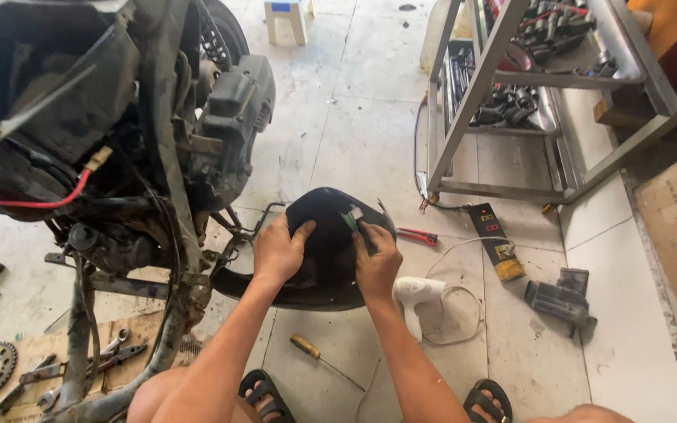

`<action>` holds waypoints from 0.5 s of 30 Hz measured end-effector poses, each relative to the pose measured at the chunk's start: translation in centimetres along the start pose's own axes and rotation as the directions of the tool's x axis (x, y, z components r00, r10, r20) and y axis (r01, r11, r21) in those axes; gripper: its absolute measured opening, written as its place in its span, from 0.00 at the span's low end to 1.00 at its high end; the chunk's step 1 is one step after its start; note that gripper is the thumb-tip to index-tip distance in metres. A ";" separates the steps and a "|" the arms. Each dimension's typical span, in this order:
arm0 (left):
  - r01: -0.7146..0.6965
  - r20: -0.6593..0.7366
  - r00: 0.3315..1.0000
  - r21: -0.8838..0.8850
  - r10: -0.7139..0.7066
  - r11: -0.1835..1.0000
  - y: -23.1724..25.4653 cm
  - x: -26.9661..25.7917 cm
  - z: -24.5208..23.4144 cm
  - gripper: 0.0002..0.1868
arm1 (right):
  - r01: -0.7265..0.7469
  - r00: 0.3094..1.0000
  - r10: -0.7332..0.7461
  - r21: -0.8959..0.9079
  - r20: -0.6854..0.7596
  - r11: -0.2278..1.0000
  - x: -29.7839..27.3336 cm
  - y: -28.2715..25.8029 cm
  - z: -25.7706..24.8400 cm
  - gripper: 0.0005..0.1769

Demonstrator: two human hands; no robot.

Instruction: The person uses a hairdryer to heat a sticker on a black motorcycle part and then peels it off with their fingers. They continue to remove the sticker and any remaining residue from the part's surface.

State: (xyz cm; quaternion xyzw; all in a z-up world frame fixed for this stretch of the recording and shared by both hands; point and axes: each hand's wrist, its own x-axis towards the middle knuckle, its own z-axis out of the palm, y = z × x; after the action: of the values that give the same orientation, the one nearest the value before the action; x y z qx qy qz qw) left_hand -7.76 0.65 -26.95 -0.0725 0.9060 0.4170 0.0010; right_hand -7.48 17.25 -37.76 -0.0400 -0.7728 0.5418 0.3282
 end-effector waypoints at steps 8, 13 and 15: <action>-0.006 0.000 1.000 0.018 0.006 1.000 -0.2 -0.4 2.1 0.28 | -0.102 0.994 0.103 -0.033 0.025 0.994 1.0 2.5 0.2 0.06; -0.013 0.023 1.000 -0.003 0.013 1.000 -0.8 -0.1 3.1 0.28 | -0.162 0.982 0.168 -0.067 0.087 0.984 1.1 3.6 0.1 0.06; -0.026 0.013 1.000 0.004 0.026 1.000 -1.0 0.2 3.5 0.26 | -0.130 0.984 0.139 -0.079 0.108 0.988 1.2 4.1 0.3 0.08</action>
State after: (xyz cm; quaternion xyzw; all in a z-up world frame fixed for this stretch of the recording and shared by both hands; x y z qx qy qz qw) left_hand -8.01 2.59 -29.97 -0.0578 0.9077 0.4156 0.0016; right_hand -9.75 19.20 -40.82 -0.0731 -0.8047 0.5359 0.2448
